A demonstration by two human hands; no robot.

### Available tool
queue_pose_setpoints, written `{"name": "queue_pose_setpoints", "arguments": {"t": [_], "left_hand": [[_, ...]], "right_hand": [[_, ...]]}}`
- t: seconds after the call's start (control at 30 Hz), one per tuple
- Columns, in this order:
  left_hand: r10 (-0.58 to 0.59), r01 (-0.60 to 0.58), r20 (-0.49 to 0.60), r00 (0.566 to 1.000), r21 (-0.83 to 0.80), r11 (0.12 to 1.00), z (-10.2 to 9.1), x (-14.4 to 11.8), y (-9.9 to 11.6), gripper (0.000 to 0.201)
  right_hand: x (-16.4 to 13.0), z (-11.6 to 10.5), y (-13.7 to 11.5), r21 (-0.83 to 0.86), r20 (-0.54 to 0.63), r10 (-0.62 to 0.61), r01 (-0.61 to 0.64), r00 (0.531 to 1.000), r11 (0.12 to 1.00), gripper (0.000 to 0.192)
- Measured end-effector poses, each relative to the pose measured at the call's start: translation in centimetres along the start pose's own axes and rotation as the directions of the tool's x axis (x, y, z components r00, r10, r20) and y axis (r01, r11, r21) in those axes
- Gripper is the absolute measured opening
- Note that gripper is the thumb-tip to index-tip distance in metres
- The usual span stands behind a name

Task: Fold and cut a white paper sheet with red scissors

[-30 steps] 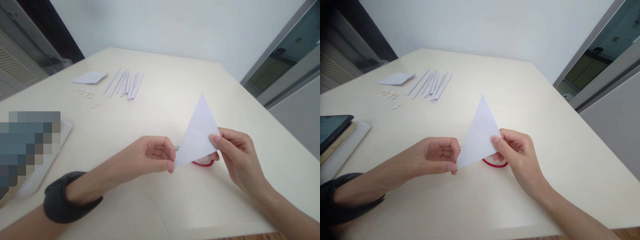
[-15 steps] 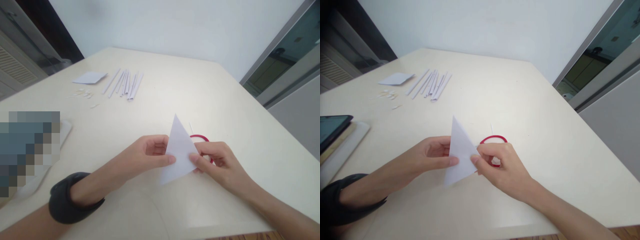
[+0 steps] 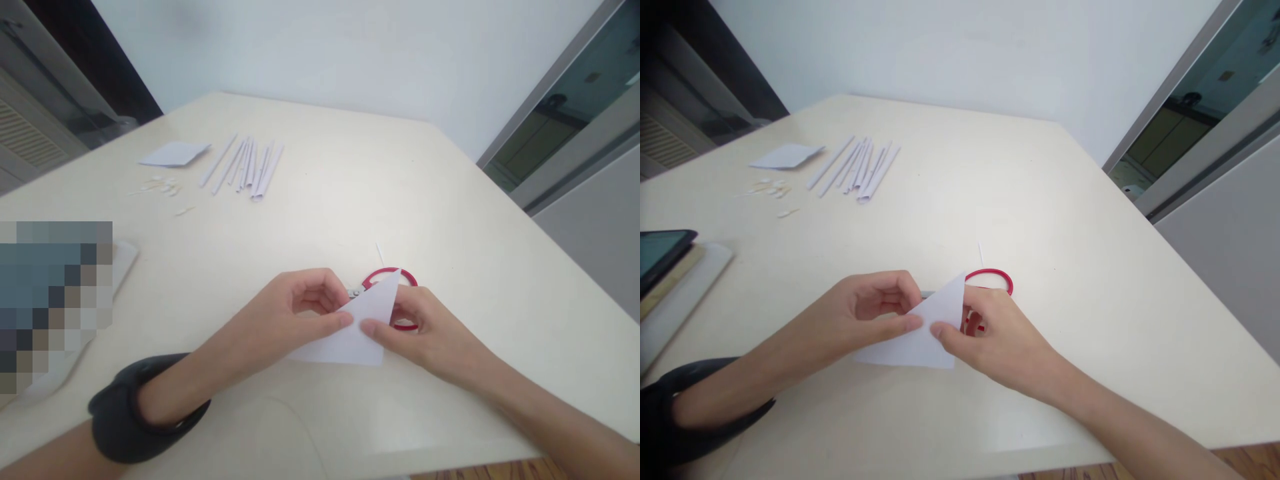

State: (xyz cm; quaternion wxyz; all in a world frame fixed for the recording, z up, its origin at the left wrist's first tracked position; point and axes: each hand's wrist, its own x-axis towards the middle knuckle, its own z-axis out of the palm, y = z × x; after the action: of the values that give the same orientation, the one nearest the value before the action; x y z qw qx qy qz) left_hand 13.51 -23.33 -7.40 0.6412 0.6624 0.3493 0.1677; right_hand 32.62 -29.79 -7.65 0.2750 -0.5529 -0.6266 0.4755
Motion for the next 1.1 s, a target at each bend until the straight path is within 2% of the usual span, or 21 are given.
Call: {"name": "queue_pose_setpoints", "arguments": {"t": [0.13, 0.2, 0.33, 0.5, 0.63, 0.73, 0.93, 1.1], "left_hand": [[-0.022, 0.019, -0.070, 0.997, -0.044, 0.999, -0.1, 0.1, 0.4, 0.012], [-0.037, 0.034, -0.075, 0.997, -0.050, 0.998, -0.1, 0.1, 0.4, 0.013], [-0.064, 0.063, -0.063, 0.996, -0.021, 0.998, -0.1, 0.1, 0.3, 0.013], [-0.049, 0.050, -0.057, 0.997, 0.020, 0.999, -0.1, 0.1, 0.1, 0.011], [-0.023, 0.026, -0.035, 0.999, 0.089, 0.996, -0.2, 0.0, -0.2, 0.010], [-0.013, 0.021, -0.062, 0.998, 0.124, 0.992, -0.3, 0.0, 0.0, 0.012], [-0.099, 0.107, -0.079, 0.992, 0.110, 0.988, -0.4, 0.0, 1.0, 0.013], [-0.068, 0.084, -0.084, 0.994, 0.209, 0.974, -0.4, 0.0, 0.8, 0.009]], "right_hand": [[0.1, -0.4, 0.1, 0.075, -0.001, -0.016, 0.016, 1.000, 0.997, 0.007], [0.1, -0.6, 0.1, 0.120, -0.025, -0.025, 0.028, 0.999, 0.992, 0.003], [0.2, -0.7, 0.2, 0.212, -0.063, -0.009, 0.023, 0.998, 0.977, 0.011], [-0.1, -0.6, 0.4, 0.130, -0.054, 0.029, -0.022, 0.998, 0.991, 0.007], [0.0, -0.6, 0.3, 0.083, -0.084, -0.002, 0.009, 0.997, 0.996, 0.004], [0.1, -0.8, 0.3, 0.104, -0.116, -0.002, 0.014, 0.993, 0.995, 0.006], [-0.1, -1.1, 0.2, 0.190, -0.116, 0.088, -0.064, 0.989, 0.980, 0.014], [0.1, -1.4, 0.3, 0.066, -0.131, 0.016, -0.007, 0.991, 0.998, 0.003]]}}
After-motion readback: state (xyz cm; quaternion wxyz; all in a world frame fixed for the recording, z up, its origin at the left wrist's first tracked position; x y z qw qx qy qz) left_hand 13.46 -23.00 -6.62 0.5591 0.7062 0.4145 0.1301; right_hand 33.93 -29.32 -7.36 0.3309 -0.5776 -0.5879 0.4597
